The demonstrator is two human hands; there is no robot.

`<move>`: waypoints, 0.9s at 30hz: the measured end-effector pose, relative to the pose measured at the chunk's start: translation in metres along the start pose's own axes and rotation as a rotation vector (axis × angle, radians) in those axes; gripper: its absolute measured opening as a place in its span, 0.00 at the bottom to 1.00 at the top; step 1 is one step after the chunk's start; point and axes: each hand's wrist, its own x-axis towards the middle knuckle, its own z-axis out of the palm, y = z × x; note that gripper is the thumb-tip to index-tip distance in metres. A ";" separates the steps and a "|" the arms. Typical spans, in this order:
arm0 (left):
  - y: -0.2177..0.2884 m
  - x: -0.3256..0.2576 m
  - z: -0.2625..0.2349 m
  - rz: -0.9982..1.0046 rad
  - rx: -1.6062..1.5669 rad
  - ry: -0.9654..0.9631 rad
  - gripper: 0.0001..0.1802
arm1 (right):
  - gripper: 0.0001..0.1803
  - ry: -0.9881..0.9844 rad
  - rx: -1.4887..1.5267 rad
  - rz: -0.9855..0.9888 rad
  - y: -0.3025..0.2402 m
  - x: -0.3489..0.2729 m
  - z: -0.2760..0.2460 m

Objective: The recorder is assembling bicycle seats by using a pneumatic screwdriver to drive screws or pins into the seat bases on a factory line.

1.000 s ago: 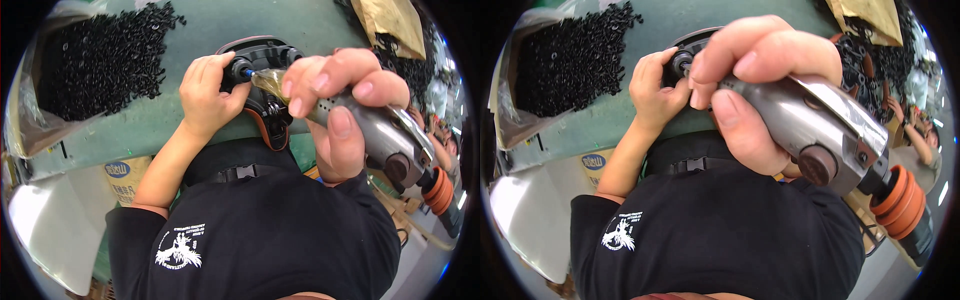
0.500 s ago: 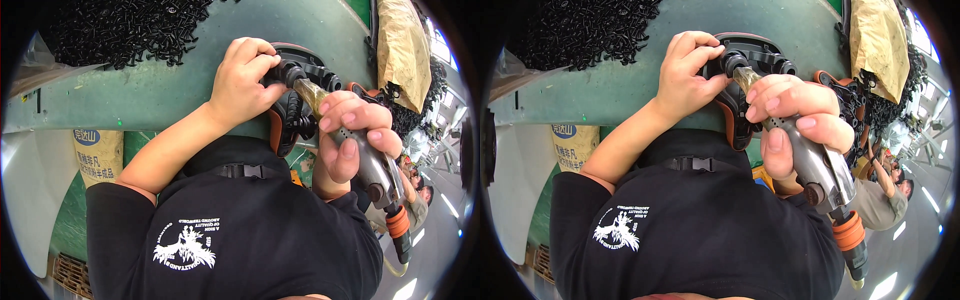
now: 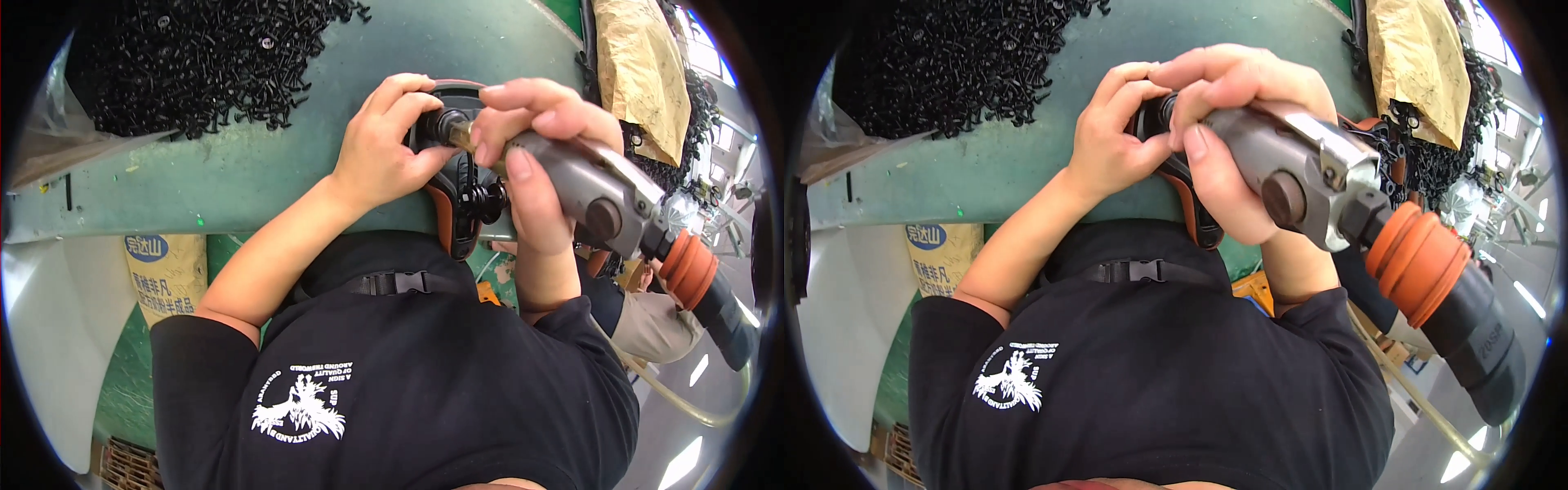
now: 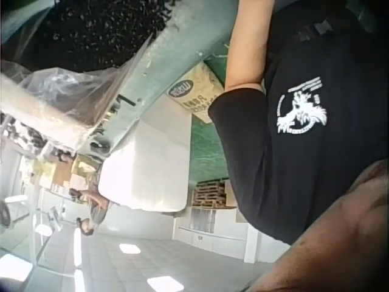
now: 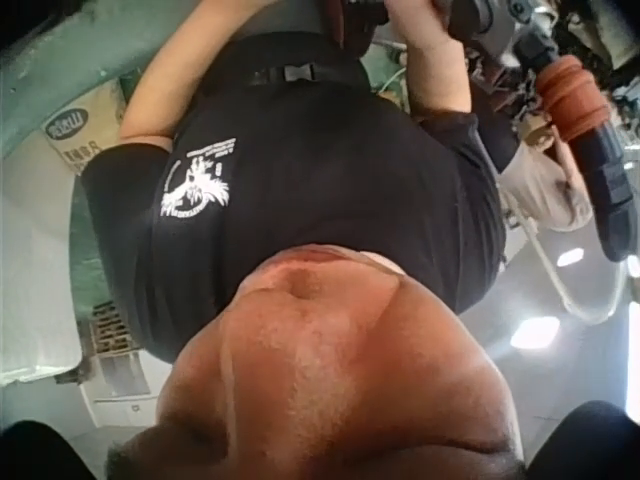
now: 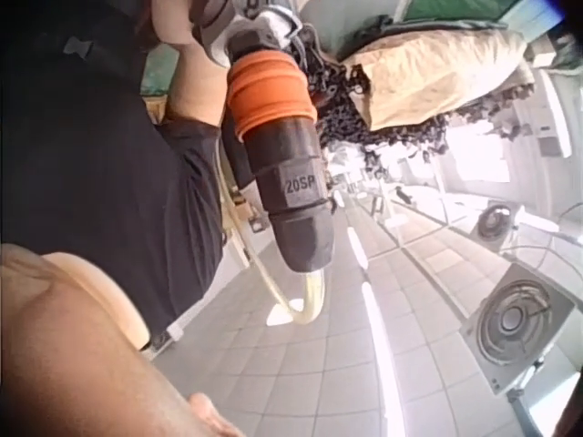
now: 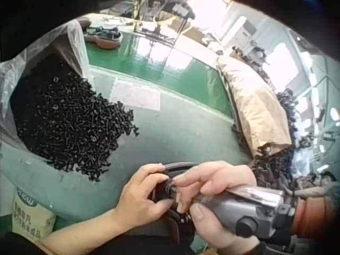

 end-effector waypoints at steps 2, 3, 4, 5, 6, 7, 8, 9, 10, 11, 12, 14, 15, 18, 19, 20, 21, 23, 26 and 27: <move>0.010 0.001 -0.008 0.082 0.239 -0.089 0.27 | 0.20 -0.001 0.060 0.003 -0.016 -0.006 -0.004; 0.016 -0.004 -0.011 0.077 0.268 -0.115 0.27 | 0.20 -0.026 0.096 -0.055 -0.026 -0.008 -0.013; 0.023 -0.005 -0.017 0.064 0.255 -0.162 0.27 | 0.22 -0.031 0.098 -0.093 -0.035 -0.010 -0.022; 0.028 -0.002 -0.021 0.028 0.143 -0.261 0.26 | 0.22 0.020 0.124 -0.093 -0.052 -0.015 -0.030; 0.027 -0.001 -0.034 -0.025 0.053 -0.345 0.25 | 0.23 0.057 0.177 -0.097 -0.058 -0.019 -0.035; 0.022 0.005 -0.048 0.040 0.295 -0.300 0.21 | 0.23 0.071 0.201 -0.097 -0.059 -0.022 -0.043; 0.020 0.014 -0.064 0.109 0.531 -0.254 0.18 | 0.23 0.089 0.225 -0.095 -0.062 -0.027 -0.050; 0.019 0.023 -0.076 0.119 0.729 -0.239 0.15 | 0.23 0.116 0.256 -0.098 -0.062 -0.034 -0.056; 0.017 0.029 -0.087 0.129 0.932 -0.214 0.13 | 0.23 0.145 0.268 -0.090 -0.060 -0.040 -0.060; 0.013 0.031 -0.094 0.122 1.013 -0.275 0.11 | 0.23 0.162 0.294 -0.102 -0.057 -0.045 -0.061; 0.008 0.034 -0.099 0.119 1.093 -0.334 0.09 | 0.23 0.177 0.318 -0.116 -0.053 -0.048 -0.063; -0.009 0.038 -0.105 0.108 1.031 -0.402 0.06 | 0.24 0.180 0.337 -0.145 -0.049 -0.053 -0.066; -0.008 0.042 -0.102 0.097 1.038 -0.403 0.03 | 0.24 0.175 0.330 -0.147 -0.050 -0.056 -0.070; 0.005 0.051 -0.092 0.115 0.939 -0.340 0.03 | 0.23 0.205 0.326 -0.173 -0.063 -0.065 -0.082; 0.012 0.050 -0.084 0.045 0.796 -0.310 0.03 | 0.23 0.203 0.342 -0.198 -0.067 -0.067 -0.085; 0.018 0.050 -0.078 -0.019 0.471 -0.304 0.03 | 0.23 0.229 0.334 -0.202 -0.072 -0.067 -0.088; 0.036 0.048 -0.058 -0.184 0.081 -0.271 0.03 | 0.22 0.195 0.346 -0.189 -0.080 -0.067 -0.092; 0.068 0.034 -0.031 -0.497 -0.514 -0.314 0.04 | 0.20 0.258 0.424 -0.306 -0.070 -0.074 -0.077; 0.082 0.011 -0.003 -0.720 -1.006 -0.437 0.08 | 0.20 0.196 0.489 -0.151 -0.090 -0.063 -0.084; 0.085 0.006 0.007 -0.724 -1.074 -0.453 0.09 | 0.19 0.221 0.495 -0.137 -0.095 -0.065 -0.084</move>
